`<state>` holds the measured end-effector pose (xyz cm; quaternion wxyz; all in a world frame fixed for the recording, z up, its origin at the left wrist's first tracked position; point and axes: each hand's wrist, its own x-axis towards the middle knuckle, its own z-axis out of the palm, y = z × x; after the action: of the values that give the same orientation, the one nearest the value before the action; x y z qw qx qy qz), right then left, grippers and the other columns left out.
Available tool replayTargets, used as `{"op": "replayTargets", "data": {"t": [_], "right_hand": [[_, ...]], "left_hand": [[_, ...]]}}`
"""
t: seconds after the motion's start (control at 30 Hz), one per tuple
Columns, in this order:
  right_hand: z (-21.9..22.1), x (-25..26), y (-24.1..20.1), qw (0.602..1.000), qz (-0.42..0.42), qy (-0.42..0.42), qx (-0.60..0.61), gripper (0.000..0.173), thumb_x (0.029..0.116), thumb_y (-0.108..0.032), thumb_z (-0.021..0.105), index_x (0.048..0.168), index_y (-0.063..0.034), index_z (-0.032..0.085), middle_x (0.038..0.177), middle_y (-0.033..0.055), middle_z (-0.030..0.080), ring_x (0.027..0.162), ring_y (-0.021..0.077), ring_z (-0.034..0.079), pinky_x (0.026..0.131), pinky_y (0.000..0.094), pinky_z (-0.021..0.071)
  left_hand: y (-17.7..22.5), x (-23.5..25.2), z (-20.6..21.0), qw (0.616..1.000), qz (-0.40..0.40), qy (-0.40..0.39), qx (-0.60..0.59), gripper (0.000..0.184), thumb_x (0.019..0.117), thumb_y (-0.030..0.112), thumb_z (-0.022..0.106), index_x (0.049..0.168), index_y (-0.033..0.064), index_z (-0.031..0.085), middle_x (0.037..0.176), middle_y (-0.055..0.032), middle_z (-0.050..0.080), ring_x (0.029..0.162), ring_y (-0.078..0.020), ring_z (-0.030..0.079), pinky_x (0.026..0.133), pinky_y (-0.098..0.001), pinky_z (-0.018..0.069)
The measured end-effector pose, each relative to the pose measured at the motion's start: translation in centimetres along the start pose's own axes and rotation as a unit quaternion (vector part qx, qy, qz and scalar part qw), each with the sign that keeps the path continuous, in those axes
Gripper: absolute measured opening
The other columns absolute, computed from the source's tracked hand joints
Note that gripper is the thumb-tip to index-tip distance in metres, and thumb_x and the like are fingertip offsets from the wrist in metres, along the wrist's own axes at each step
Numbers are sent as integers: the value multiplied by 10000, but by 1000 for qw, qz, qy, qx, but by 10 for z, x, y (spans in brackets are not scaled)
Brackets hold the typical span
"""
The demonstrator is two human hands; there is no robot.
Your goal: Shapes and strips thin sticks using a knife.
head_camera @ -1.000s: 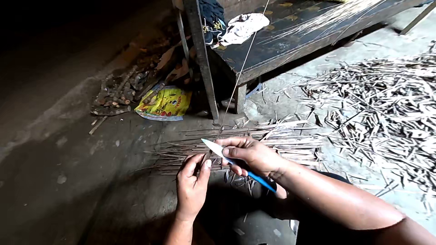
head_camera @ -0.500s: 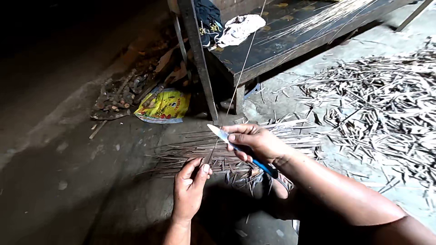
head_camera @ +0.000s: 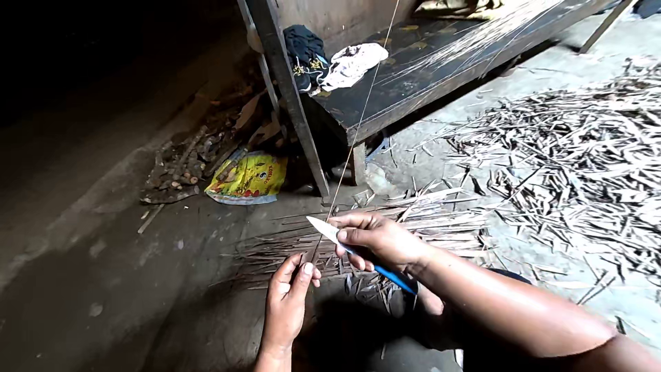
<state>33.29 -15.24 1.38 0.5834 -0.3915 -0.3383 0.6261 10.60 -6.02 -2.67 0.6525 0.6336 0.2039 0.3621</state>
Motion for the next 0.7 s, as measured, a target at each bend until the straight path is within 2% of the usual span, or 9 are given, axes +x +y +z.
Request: {"op": "replayTargets", "data": {"t": [0.13,0.23,0.43,0.5,0.57,0.7], "right_hand": [[-11,3,-15,999,-36,37,3,381,1060,-148,523,1428,-53,561,908,102,708,544,98,588,476,232,504],[-27,5,-29,994,-62,83,30,373,1077,-139,483,1440,-84,554,921,120,704,539,94,583,480,218,500],[-42,3,-45,979,-103,149,90,391,1089,-138,438,1473,-133,513,865,101,676,509,81,550,465,202,481],[-43,2,-48,974,-118,164,100,393,1092,-142,435,1479,-150,504,864,101,673,498,84,546,458,204,482],[-37,2,-41,978,-110,154,85,418,1093,-147,433,1509,-160,474,890,106,674,515,94,555,472,217,490],[-3,3,-3,997,-34,66,26,408,1072,-142,496,1470,-59,509,949,123,702,561,119,598,487,247,511]], "left_hand": [[2,-1,-3,999,-25,-19,-44,183,1045,131,559,1068,5,689,837,-99,690,723,-151,676,715,-291,598],[3,-4,-5,996,-42,-34,-70,189,1039,164,584,1080,15,693,840,-98,692,720,-139,676,709,-280,594],[-1,-5,-10,998,-35,-43,-40,183,1027,156,599,1109,38,711,870,-95,703,742,-142,680,713,-281,596],[-1,-5,-9,999,-5,-21,24,158,1011,122,609,1091,43,720,871,-73,712,730,-133,682,696,-270,600],[-4,-5,-3,988,63,32,140,134,967,110,647,1042,44,736,905,-26,701,733,-106,674,672,-236,601],[-9,-2,5,934,175,116,291,139,913,115,708,996,21,768,993,-23,707,910,-56,674,815,-189,583]]}}
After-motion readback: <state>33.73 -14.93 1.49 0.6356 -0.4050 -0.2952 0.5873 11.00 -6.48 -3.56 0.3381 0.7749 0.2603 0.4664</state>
